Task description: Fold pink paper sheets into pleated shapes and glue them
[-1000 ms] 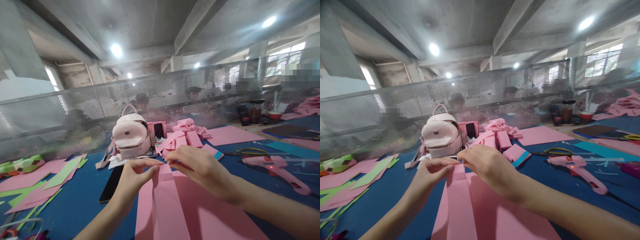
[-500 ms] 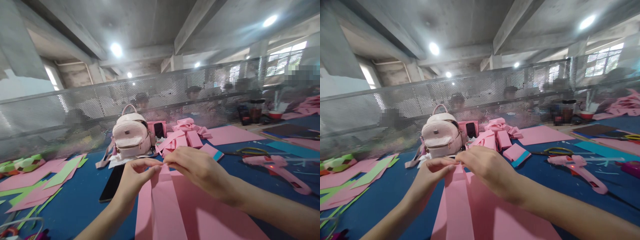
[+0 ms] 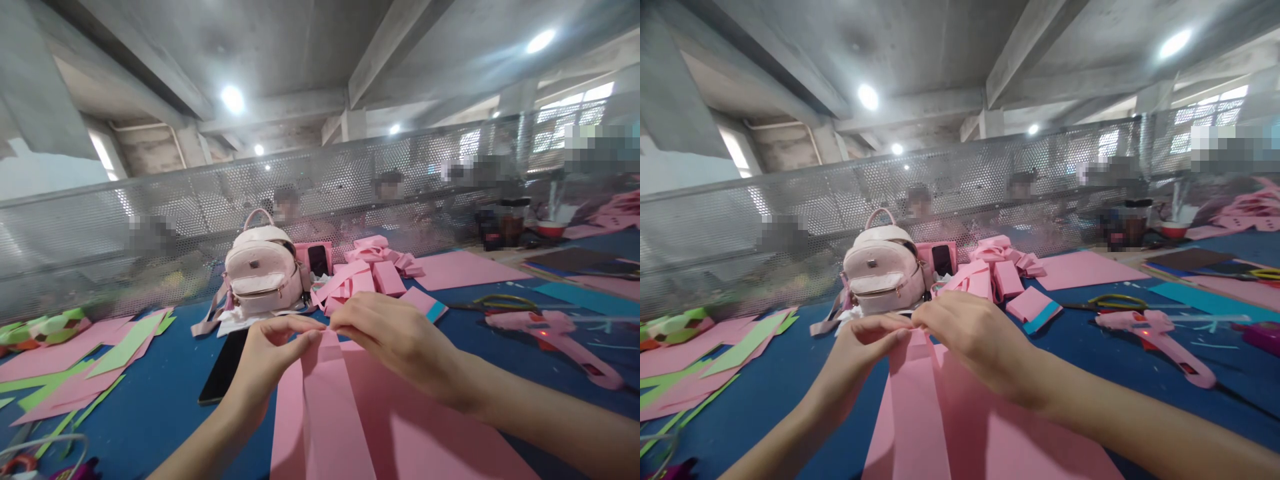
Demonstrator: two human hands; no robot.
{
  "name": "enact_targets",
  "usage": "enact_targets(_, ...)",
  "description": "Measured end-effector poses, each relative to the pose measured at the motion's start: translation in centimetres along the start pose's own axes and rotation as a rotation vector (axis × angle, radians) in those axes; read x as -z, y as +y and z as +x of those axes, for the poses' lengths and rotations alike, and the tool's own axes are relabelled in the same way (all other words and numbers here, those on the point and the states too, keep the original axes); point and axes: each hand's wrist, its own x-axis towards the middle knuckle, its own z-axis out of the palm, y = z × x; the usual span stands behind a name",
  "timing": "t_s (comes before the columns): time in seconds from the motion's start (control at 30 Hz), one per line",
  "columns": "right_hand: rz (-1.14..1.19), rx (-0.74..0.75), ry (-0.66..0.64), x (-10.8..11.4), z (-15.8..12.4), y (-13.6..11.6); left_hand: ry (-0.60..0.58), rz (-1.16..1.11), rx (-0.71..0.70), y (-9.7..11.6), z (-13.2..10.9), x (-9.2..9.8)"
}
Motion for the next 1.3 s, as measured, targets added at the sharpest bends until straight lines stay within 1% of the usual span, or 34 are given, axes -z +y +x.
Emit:
enact_targets(0.13,-0.032,0.019,0.026,-0.1,0.2,-0.1,0.008,-0.001,0.004,0.0,0.0,0.0)
enact_targets(0.23,-0.091,0.036,0.072,-0.1,0.6,-0.3,0.0,0.002,-0.005,-0.2,0.0,-0.1)
enact_targets(0.33,-0.127,0.02,0.101,0.0,1.0,-0.4,-0.007,0.012,-0.013,-0.5,0.1,-0.3)
enact_targets(0.47,-0.131,0.01,0.118,-0.1,1.3,-0.6,-0.012,0.019,0.01,-0.5,-0.1,-0.6)
enact_targets(0.63,-0.103,-0.01,0.104,-0.2,1.4,-0.8,-0.045,-0.02,0.074,-0.3,-0.2,-0.9)
enact_targets(0.9,0.02,-0.116,0.066,-0.8,0.8,-0.3,-0.051,-0.013,0.151,-1.1,-0.2,-0.6)
enact_targets(1.03,0.036,-0.158,0.063,-0.9,0.6,0.0,-0.024,0.009,0.136,-1.4,0.0,-0.6)
enact_targets(1.3,0.02,-0.177,0.082,-1.0,0.3,0.2,0.034,-0.006,0.055,-1.4,0.3,-0.2)
